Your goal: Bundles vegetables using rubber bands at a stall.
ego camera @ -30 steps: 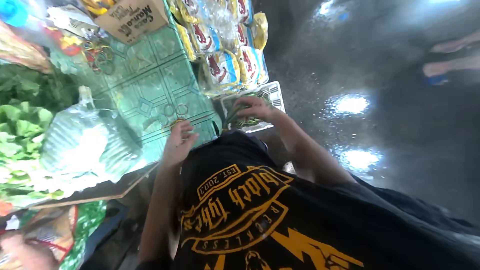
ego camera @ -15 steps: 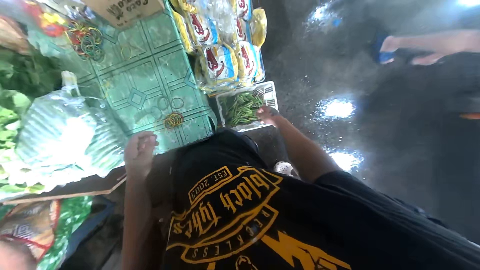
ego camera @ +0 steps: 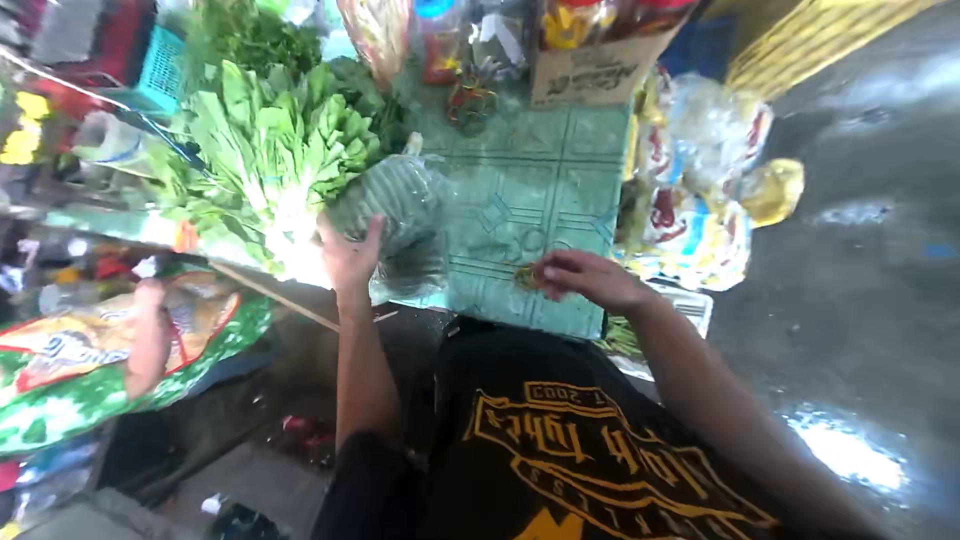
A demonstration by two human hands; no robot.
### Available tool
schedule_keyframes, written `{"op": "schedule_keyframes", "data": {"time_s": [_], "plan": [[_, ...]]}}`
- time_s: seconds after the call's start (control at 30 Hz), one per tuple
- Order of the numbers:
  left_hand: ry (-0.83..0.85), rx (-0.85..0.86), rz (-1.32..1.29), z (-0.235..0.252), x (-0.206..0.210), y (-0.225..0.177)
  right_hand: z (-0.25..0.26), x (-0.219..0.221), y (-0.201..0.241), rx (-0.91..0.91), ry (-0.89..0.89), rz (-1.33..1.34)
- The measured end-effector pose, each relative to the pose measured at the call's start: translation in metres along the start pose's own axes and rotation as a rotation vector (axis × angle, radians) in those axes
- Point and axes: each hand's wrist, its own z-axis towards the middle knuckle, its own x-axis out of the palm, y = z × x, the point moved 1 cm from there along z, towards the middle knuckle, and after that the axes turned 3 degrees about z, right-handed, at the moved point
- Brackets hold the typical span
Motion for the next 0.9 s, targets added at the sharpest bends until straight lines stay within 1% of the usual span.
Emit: {"op": "schedule_keyframes", "data": {"time_s": [0.07, 0.1, 0.13, 0.17, 0.2, 0.23, 0.27, 0.37, 0.5, 0.63, 0.7, 0.77, 0.8, 0.9], "plan": [[0.123, -0.188, -0.262, 0.011, 0.003, 0.019, 0.062, 0.021, 0.040, -0.059, -0.144, -0.029], [0.173, -0.258, -0.322, 0.016, 0.005, 0.025, 0.094, 0.031, 0.055, -0.079, -0.229, -0.048], [0.220, -0.289, -0.324, 0.020, 0.006, 0.030, 0.123, 0.042, 0.067, -0.084, -0.289, -0.070], [0.242, -0.288, -0.288, 0.024, 0.007, 0.035, 0.147, 0.054, 0.079, -0.070, -0.301, -0.070], [0.254, -0.271, -0.261, 0.027, 0.007, 0.038, 0.163, 0.066, 0.091, -0.046, -0.278, -0.048], [0.259, -0.246, -0.256, 0.027, 0.006, 0.041, 0.175, 0.079, 0.097, -0.036, -0.255, -0.020], [0.261, -0.218, -0.271, 0.025, 0.006, 0.043, 0.183, 0.091, 0.098, -0.053, -0.281, -0.008], [0.246, -0.171, -0.342, 0.017, 0.004, 0.046, 0.175, 0.112, 0.089, -0.117, -0.428, -0.013], [0.276, -0.107, -0.320, 0.000, -0.009, 0.044, 0.155, 0.123, 0.087, -0.108, -0.545, -0.143], [0.287, 0.054, -0.304, -0.017, -0.013, 0.050, 0.137, 0.120, 0.077, -0.165, -0.660, -0.234], [0.294, 0.120, -0.293, -0.018, -0.012, 0.056, 0.127, 0.119, 0.065, -0.175, -0.703, -0.211], [0.328, 0.135, -0.248, -0.009, -0.013, 0.057, 0.124, 0.114, 0.055, -0.122, -0.684, -0.062], [0.375, 0.110, -0.256, -0.001, -0.014, 0.056, 0.128, 0.108, 0.052, -0.077, -0.652, 0.037], [0.592, -0.039, -0.380, 0.027, -0.011, 0.050, 0.149, 0.094, 0.060, 0.080, -0.485, 0.205]]}}
